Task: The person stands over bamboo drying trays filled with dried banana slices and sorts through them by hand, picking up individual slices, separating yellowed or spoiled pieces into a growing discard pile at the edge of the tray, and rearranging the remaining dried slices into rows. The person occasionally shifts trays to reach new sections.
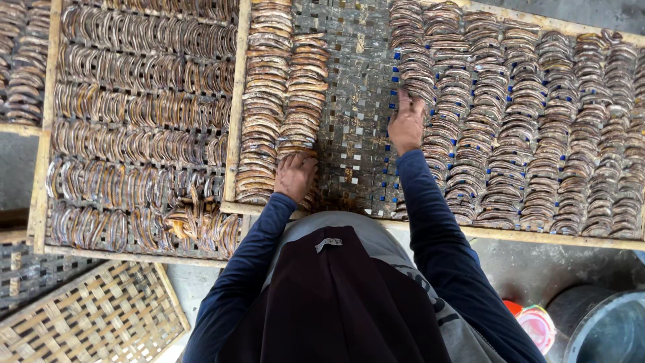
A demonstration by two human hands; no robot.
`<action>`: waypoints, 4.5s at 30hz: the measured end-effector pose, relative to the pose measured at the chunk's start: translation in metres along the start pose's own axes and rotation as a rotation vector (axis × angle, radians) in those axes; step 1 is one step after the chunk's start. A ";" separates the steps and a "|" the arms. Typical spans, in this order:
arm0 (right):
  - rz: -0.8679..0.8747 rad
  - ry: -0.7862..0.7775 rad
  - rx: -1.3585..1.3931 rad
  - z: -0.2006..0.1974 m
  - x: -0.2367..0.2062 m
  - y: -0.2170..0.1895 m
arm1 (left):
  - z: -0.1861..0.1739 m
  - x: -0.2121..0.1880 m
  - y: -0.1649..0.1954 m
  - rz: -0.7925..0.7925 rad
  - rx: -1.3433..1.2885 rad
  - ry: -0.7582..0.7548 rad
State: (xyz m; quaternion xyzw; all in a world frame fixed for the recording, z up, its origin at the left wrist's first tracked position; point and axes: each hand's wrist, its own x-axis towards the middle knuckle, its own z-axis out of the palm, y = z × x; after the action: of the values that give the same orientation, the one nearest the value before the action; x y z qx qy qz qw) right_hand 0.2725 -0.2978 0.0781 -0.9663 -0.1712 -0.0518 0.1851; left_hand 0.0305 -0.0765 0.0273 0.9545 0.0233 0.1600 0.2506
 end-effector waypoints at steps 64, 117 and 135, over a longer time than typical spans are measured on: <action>-0.391 -0.120 0.565 0.121 0.182 -0.122 | 0.033 0.306 -0.146 -0.364 -0.365 0.005; -0.105 -0.162 -0.194 0.061 0.216 0.007 | 0.054 0.282 -0.145 -0.254 -0.181 0.286; -0.270 -0.134 -0.050 0.065 0.216 0.025 | 0.047 0.267 -0.136 -0.203 -0.194 0.226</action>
State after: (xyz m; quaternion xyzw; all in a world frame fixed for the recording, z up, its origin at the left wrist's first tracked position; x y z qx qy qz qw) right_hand 0.4853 -0.2280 0.0449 -0.9400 -0.3104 -0.0160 0.1406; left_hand 0.3034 0.0537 0.0008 0.8945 0.1320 0.2418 0.3522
